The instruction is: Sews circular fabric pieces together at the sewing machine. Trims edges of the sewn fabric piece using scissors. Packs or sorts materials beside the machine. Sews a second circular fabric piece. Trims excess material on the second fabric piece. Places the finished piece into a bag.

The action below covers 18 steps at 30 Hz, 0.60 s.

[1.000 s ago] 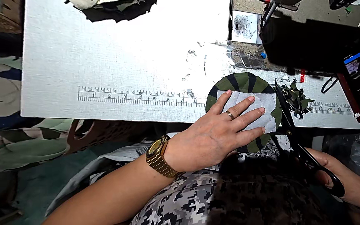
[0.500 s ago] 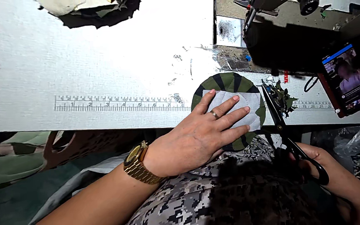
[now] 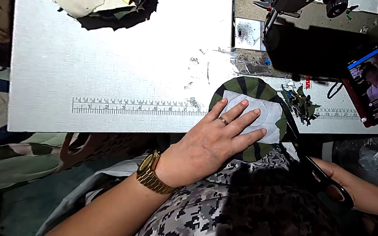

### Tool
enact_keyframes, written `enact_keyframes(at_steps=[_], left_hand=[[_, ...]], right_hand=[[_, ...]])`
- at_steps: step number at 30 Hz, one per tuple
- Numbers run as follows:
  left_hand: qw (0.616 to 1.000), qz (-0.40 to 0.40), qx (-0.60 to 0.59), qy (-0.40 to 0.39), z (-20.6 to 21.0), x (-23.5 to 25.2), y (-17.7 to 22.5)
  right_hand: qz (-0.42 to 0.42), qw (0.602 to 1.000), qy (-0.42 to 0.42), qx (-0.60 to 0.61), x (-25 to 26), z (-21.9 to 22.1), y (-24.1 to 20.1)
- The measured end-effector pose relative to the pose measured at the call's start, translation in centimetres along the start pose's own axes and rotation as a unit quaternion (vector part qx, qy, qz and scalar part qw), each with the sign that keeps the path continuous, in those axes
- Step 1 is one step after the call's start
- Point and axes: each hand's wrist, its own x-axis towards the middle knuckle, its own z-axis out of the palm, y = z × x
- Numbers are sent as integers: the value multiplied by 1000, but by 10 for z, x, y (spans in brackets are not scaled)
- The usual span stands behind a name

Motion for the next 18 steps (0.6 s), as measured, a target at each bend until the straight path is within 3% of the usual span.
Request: enact_keyframes(at_steps=[9, 18], left_hand=[[1000, 8, -8, 9, 3, -4, 2], [1000, -1, 22, -1, 2, -3, 6]], right_hand=[[6, 999, -19, 38, 12, -7, 0], [-23, 994, 45, 93, 11, 9, 2]])
